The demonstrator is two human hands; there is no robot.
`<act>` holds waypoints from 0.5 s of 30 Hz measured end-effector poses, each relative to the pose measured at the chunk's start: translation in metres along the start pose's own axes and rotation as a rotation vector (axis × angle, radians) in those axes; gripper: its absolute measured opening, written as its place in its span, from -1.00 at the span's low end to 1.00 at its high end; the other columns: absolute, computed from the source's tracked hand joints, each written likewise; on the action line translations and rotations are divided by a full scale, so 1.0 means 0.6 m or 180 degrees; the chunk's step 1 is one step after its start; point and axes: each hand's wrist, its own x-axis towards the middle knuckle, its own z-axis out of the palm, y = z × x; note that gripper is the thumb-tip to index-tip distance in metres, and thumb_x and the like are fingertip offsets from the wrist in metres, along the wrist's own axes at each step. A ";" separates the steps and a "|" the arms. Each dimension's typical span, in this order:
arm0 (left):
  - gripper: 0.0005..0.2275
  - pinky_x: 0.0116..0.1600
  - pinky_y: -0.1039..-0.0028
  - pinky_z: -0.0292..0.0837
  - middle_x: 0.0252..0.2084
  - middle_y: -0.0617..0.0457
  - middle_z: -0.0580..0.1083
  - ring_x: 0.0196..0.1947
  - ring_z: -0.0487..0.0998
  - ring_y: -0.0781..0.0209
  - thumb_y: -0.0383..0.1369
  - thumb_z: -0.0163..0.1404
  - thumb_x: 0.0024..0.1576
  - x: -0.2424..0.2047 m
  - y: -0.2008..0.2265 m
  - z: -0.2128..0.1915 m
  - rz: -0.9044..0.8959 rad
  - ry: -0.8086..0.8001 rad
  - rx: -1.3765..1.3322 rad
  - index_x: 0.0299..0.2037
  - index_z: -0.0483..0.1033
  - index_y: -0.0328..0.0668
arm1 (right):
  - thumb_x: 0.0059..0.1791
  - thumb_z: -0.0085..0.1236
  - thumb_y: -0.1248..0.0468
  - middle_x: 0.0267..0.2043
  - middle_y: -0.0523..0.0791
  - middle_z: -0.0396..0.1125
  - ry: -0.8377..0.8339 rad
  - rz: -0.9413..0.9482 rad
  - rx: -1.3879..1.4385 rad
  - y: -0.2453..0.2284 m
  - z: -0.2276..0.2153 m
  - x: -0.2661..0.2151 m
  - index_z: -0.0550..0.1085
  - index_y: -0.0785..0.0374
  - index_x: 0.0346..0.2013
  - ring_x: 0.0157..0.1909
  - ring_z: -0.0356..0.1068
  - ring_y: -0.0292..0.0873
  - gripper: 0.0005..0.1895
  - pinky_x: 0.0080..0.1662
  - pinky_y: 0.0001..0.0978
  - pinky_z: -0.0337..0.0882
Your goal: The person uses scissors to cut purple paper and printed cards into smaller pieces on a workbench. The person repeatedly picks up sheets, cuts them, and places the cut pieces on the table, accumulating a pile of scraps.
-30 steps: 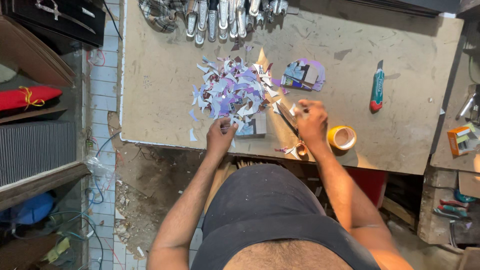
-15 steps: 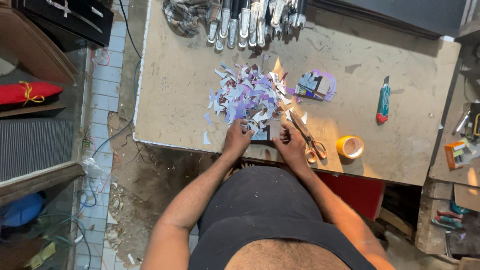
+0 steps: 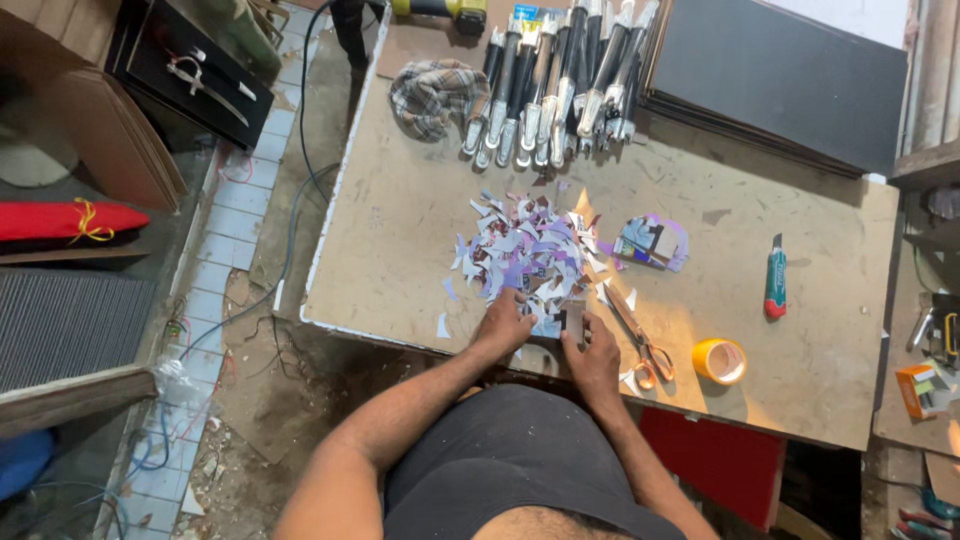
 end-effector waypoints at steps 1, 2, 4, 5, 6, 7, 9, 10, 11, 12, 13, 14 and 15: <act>-0.60 -0.08 0.17 0.47 -0.33 -0.14 0.52 -0.24 0.58 -0.08 -0.31 0.20 0.05 0.003 -0.002 0.001 0.0020 -0.0004 0.0014 0.02 0.35 -0.25 | -0.05 0.31 0.29 0.01 0.08 0.40 0.0107 -0.0112 0.0024 -0.006 -0.001 0.003 0.45 0.40 0.09 0.00 0.45 -0.05 -0.55 -0.08 -0.25 0.55; -0.61 -0.08 0.17 0.47 -0.32 -0.14 0.52 -0.24 0.58 -0.07 -0.31 0.19 0.05 0.001 -0.005 0.004 -0.0014 -0.0003 0.0010 0.02 0.35 -0.25 | -0.06 0.32 0.30 0.03 0.08 0.37 0.0185 -0.0221 0.0048 -0.010 -0.001 0.002 0.46 0.40 0.05 0.01 0.43 -0.04 -0.57 -0.12 -0.28 0.58; -0.61 -0.08 0.17 0.47 -0.32 -0.13 0.53 -0.23 0.58 -0.06 -0.30 0.19 0.06 0.003 -0.007 0.008 -0.0071 0.0003 0.0017 0.02 0.35 -0.24 | -0.08 0.31 0.33 0.04 0.07 0.31 0.0326 -0.0299 0.0243 -0.017 -0.001 -0.001 0.47 0.39 0.02 0.00 0.43 -0.07 -0.60 -0.15 -0.32 0.60; -0.60 -0.08 0.15 0.46 -0.29 -0.15 0.51 -0.21 0.57 -0.09 -0.31 0.21 0.04 0.001 -0.007 0.009 0.0083 0.0098 0.0031 0.01 0.35 -0.26 | -0.08 0.31 0.34 0.05 0.07 0.28 0.0388 -0.0266 0.0413 -0.019 -0.002 -0.003 0.48 0.38 0.02 -0.03 0.45 -0.09 -0.61 -0.16 -0.33 0.59; -0.59 -0.07 0.14 0.45 -0.25 -0.16 0.50 -0.19 0.56 -0.11 -0.32 0.24 0.03 0.002 -0.005 0.008 0.0252 0.0191 0.0046 0.00 0.35 -0.27 | -0.09 0.30 0.35 0.05 0.06 0.26 0.0460 -0.0239 0.0583 -0.020 0.000 0.000 0.49 0.36 0.02 -0.06 0.47 -0.12 -0.61 -0.16 -0.34 0.59; -0.58 -0.07 0.12 0.44 -0.22 -0.17 0.49 -0.17 0.54 -0.14 -0.33 0.27 0.02 0.007 -0.005 0.003 0.0421 0.0282 0.0063 -0.01 0.35 -0.29 | -0.09 0.31 0.34 0.03 0.05 0.30 0.0487 -0.0192 0.0719 -0.020 0.007 0.007 0.46 0.37 0.08 -0.10 0.46 -0.10 -0.54 -0.16 -0.32 0.55; -0.59 -0.06 0.15 0.47 -0.27 -0.17 0.53 -0.20 0.58 -0.11 -0.31 0.20 0.04 0.006 -0.002 0.002 0.0111 0.0039 -0.0021 0.02 0.34 -0.25 | -0.11 0.32 0.30 -0.01 0.03 0.37 0.0529 -0.0043 0.0940 -0.009 0.015 0.007 0.38 0.37 0.22 -0.19 0.43 -0.08 -0.39 -0.16 -0.26 0.48; -0.60 -0.06 0.16 0.48 -0.29 -0.17 0.55 -0.21 0.61 -0.10 -0.30 0.17 0.06 0.003 -0.001 0.003 -0.0056 -0.0073 -0.0075 0.04 0.33 -0.24 | -0.10 0.32 0.28 -0.01 0.05 0.37 0.0443 0.0084 0.0746 0.000 0.017 0.007 0.42 0.37 0.15 -0.16 0.45 -0.06 -0.45 -0.14 -0.23 0.48; -0.60 -0.04 0.15 0.48 -0.27 -0.19 0.55 -0.19 0.60 -0.12 -0.29 0.18 0.06 0.001 0.002 0.004 -0.0096 -0.0083 -0.0050 0.04 0.34 -0.24 | -0.09 0.32 0.25 -0.01 0.07 0.38 0.0358 0.0209 0.0550 0.010 0.021 0.007 0.46 0.37 0.09 -0.14 0.47 -0.04 -0.51 -0.11 -0.20 0.49; -0.59 -0.03 0.15 0.48 -0.25 -0.21 0.55 -0.16 0.60 -0.13 -0.29 0.18 0.06 0.000 0.005 0.003 -0.0144 -0.0074 -0.0021 0.04 0.34 -0.24 | -0.08 0.33 0.23 -0.01 0.09 0.39 0.0258 0.0321 0.0364 0.016 0.027 0.010 0.49 0.37 0.02 -0.11 0.49 -0.02 -0.57 -0.08 -0.17 0.50; -0.59 -0.01 0.14 0.48 -0.22 -0.22 0.55 -0.14 0.60 -0.15 -0.29 0.18 0.06 -0.002 0.009 0.001 -0.0192 -0.0065 0.0007 0.04 0.34 -0.25 | -0.09 0.32 0.23 0.01 0.14 0.37 0.0502 -0.0186 -0.0136 0.022 0.033 0.009 0.46 0.39 0.01 -0.05 0.45 0.07 -0.56 -0.04 -0.10 0.46; -0.59 0.00 0.12 0.47 -0.19 -0.24 0.54 -0.11 0.59 -0.18 -0.29 0.20 0.05 -0.001 0.011 -0.001 -0.0102 -0.0005 0.0060 0.03 0.34 -0.26 | -0.10 0.31 0.22 0.03 0.19 0.36 0.0757 -0.0710 -0.0627 0.027 0.037 0.011 0.43 0.40 -0.01 0.00 0.41 0.16 -0.54 0.00 -0.02 0.42; -0.58 0.02 0.11 0.46 -0.15 -0.26 0.53 -0.08 0.58 -0.21 -0.29 0.21 0.05 0.000 0.012 -0.002 -0.0013 0.0054 0.0115 0.03 0.34 -0.28 | -0.12 0.30 0.22 0.05 0.24 0.34 0.1006 -0.1238 -0.1117 0.030 0.042 0.013 0.39 0.42 -0.02 0.06 0.37 0.25 -0.53 0.04 0.05 0.38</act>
